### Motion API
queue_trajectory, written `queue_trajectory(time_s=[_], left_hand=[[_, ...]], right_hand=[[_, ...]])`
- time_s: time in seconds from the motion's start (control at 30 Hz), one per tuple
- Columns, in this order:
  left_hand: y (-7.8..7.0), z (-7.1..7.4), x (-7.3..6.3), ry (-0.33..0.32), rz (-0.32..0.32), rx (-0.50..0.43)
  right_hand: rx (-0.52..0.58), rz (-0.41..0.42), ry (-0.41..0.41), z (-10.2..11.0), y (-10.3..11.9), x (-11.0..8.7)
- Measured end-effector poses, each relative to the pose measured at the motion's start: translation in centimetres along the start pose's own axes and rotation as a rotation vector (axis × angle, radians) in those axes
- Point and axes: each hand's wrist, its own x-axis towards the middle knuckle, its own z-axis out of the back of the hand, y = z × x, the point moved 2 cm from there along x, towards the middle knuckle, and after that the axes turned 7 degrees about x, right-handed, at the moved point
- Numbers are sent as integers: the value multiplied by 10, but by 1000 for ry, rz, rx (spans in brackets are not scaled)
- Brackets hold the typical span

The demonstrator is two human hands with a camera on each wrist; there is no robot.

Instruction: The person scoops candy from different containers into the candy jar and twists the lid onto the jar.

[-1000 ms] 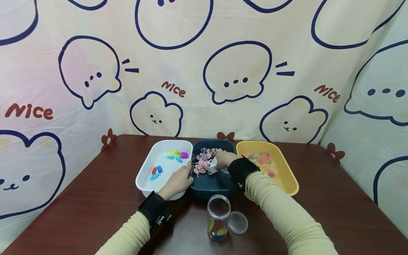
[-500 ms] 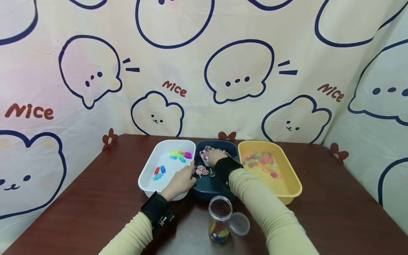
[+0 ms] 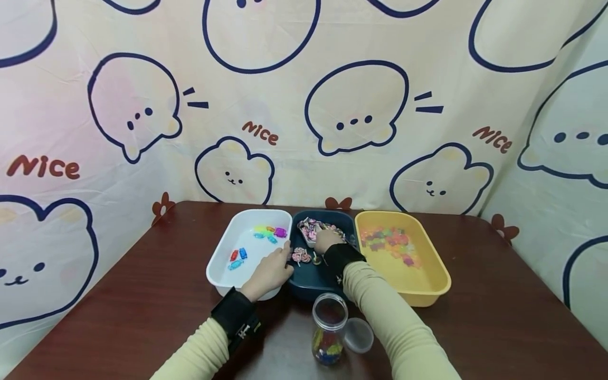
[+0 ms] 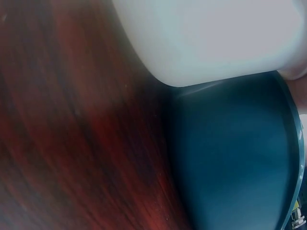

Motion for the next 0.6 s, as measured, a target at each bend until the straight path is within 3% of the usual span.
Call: queue_trajectory(time_s=[0.17,0.33,0.4,0.47,0.53,0.6], left_hand=[[0,1,0,-1,7,-11],[0,-2,-1,-12,8,-9],[0,-2,-1,-19,3,-8],[0,-2,-2,-20,-1,-9],[0,-2,-1,-22,-4,-8],[0,-1,-1,-24,-2,-8]], right_hand=[[100,-44,62,-14,-19,19],[154,-15,37,-26,-35,28],[173,-61,60,-12,-19,10],[183,-109,98,16,13,-25],[204,-154,124,53,55,-71],[225,-181,124,69,74,-90]])
